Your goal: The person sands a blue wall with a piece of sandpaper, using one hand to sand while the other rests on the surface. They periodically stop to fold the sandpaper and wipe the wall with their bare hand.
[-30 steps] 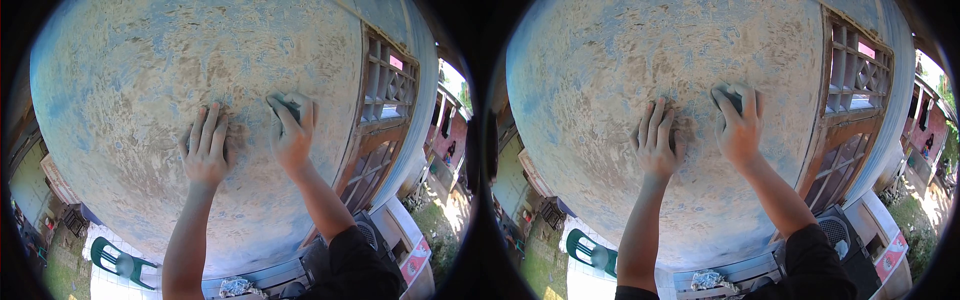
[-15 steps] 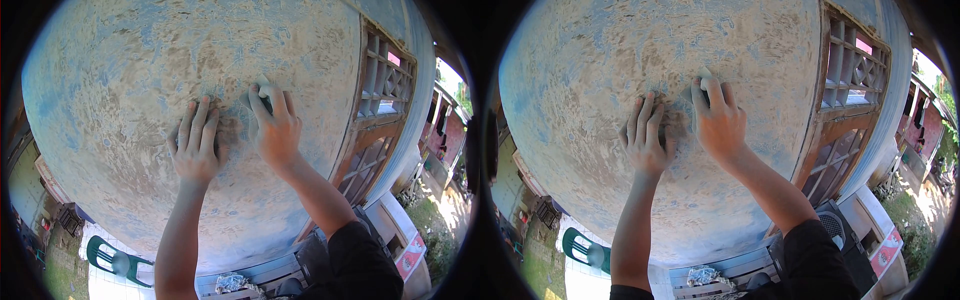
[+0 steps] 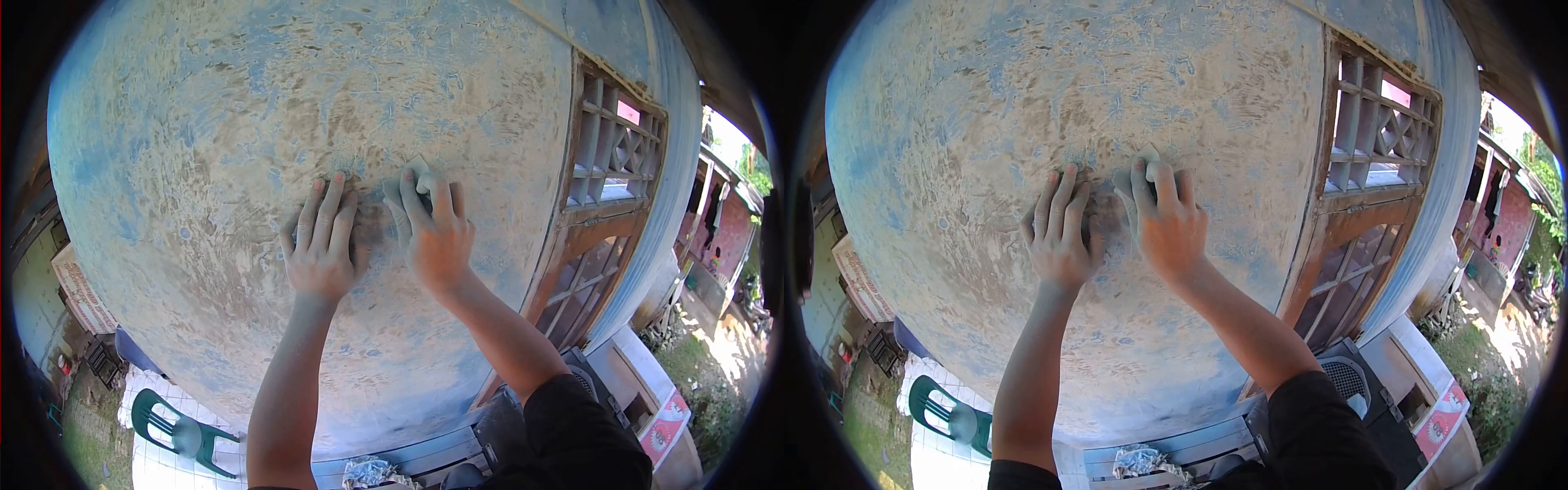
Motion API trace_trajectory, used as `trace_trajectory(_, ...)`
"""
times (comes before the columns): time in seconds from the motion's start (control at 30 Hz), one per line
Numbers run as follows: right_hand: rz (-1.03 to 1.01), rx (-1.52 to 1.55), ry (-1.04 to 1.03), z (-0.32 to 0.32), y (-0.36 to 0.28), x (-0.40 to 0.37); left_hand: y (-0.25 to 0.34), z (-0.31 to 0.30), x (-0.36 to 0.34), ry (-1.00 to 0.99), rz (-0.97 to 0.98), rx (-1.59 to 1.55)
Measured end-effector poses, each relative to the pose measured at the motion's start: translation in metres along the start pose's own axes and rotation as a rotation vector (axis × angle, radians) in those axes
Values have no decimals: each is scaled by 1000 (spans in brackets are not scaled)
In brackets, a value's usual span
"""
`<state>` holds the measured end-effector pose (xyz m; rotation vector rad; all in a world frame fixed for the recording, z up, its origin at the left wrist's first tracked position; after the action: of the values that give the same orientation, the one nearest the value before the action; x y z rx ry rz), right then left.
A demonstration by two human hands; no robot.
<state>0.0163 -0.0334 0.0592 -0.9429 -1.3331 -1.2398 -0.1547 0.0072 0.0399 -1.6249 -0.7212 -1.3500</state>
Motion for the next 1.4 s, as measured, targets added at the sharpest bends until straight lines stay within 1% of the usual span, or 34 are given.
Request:
trace_trajectory(0.07, -20, -44, -46, -9, 7, -14, 2, -3, -1, -13, -11, 1)
trace_trajectory(0.17, -44, -35, -15, -2, 12, -16, 2, -2, 0, -17, -34, 9)
trace_trajectory(0.27, 12, -17, 17, 5, -1, 17, 2, -2, 0, -17, -36, 7)
trace_trajectory(0.33, 22, -19, 14, 4, -6, 23, 3, -1, -1, -21, -33, 7)
trace_trajectory(0.4, 36, -21, 20, 2, -5, 19, 2, 0, -1, -8, -31, 5)
trace_trajectory(0.47, 2, -98, -49, -7, 4, 2, 3, -3, -1, -20, -19, -4)
trace_trajectory(0.5, 9, -95, -42, -12, 6, 0, 3, -4, 0, -26, -11, -9)
trace_trajectory(0.57, 22, -91, -92, -17, 8, 4, 3, -1, -1, -23, -11, 6)
trace_trajectory(0.67, -17, -82, -26, 0, 4, 19, 3, -1, -3, -30, -24, -7)
trace_trajectory(0.77, 16, -34, -60, 0, -1, 28, 3, 1, -1, -2, -15, 0)
trace_trajectory(0.97, -7, -73, -101, -11, 8, -4, 2, -2, -3, -29, -2, 12)
trace_trajectory(1.0, -8, -73, -91, -5, 7, 0, 3, -2, -3, -29, -4, 18)
trace_trajectory(1.07, -38, -38, -7, 4, 2, 8, 5, 0, -2, -37, -14, 12)
trace_trajectory(1.17, -5, 2, -37, 2, -2, 16, 3, 0, -1, -15, 4, 13)
trace_trajectory(1.3, -15, -37, -71, -9, 13, -10, 3, -1, -3, -16, 12, 17)
trace_trajectory(1.37, -94, -56, -53, -9, 16, -14, 3, -1, -2, -50, 8, 30)
trace_trajectory(1.4, -100, -46, -49, -4, 15, -7, 3, -1, -1, -48, 4, 40)
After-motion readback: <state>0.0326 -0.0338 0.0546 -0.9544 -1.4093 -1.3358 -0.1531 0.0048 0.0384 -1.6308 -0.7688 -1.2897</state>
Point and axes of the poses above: each hand's wrist, its own x-axis towards the middle knuckle, its own z-axis out of the palm, y = z × x, the point moved 2 cm from there along x, towards the middle knuckle, and after that the axes turned 1 degree about -x, right-handed, at the moved point
